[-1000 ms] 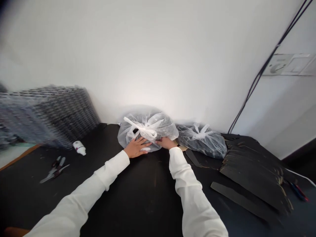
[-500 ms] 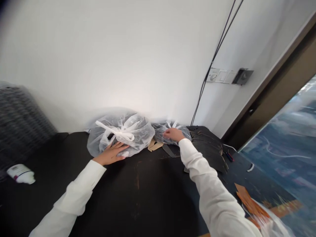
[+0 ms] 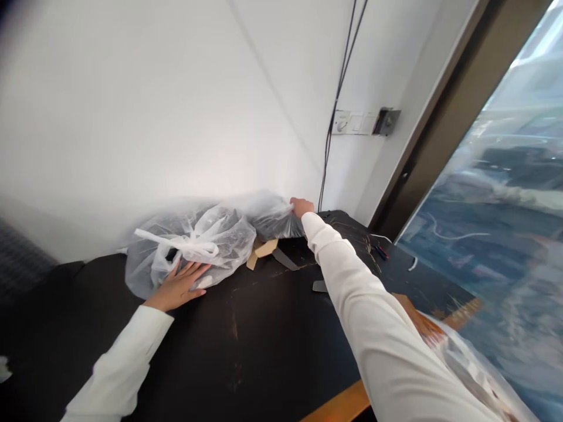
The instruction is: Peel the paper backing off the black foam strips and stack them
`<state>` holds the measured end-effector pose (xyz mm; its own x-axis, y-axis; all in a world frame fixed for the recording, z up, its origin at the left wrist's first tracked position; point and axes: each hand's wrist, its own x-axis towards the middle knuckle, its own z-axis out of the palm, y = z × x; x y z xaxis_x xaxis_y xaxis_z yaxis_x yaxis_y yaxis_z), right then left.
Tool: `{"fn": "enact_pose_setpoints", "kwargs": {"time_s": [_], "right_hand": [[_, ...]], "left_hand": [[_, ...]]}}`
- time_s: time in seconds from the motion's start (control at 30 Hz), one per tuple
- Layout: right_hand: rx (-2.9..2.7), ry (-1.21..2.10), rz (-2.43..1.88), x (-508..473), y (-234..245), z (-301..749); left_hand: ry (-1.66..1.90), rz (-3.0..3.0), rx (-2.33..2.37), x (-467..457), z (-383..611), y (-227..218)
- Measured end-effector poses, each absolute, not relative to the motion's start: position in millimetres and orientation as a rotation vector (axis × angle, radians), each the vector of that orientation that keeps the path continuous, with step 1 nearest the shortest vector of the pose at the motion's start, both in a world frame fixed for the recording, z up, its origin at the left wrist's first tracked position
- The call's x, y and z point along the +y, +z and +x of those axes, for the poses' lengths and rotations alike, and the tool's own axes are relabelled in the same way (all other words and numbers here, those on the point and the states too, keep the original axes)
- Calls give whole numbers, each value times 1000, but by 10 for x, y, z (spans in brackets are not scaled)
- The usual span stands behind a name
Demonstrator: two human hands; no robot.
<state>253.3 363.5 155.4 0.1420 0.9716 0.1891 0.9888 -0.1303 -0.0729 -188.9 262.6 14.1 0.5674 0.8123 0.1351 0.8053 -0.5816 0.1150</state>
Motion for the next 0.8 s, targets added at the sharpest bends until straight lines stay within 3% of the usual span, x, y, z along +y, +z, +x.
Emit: {"fn": "enact_pose_setpoints", "kwargs": {"time_s": [0.3,0.47,0.67,0.8], "right_hand": [[-1758,-425,-1971,3268,2409,2521],[-1690,-478,-1876,2881,2688,2513],[-1692,-394,-1849,2753,2598,2424],[-1750,-348,-1812,2774,2369,2276]], "left_hand": [[311,2715,1414,2591,-1847,257],[515,2721,1389,2297,-1602,658],[1149,2571,1479,1655,-778,1251],[1605,2042,1264,1789,-161,1373]]}}
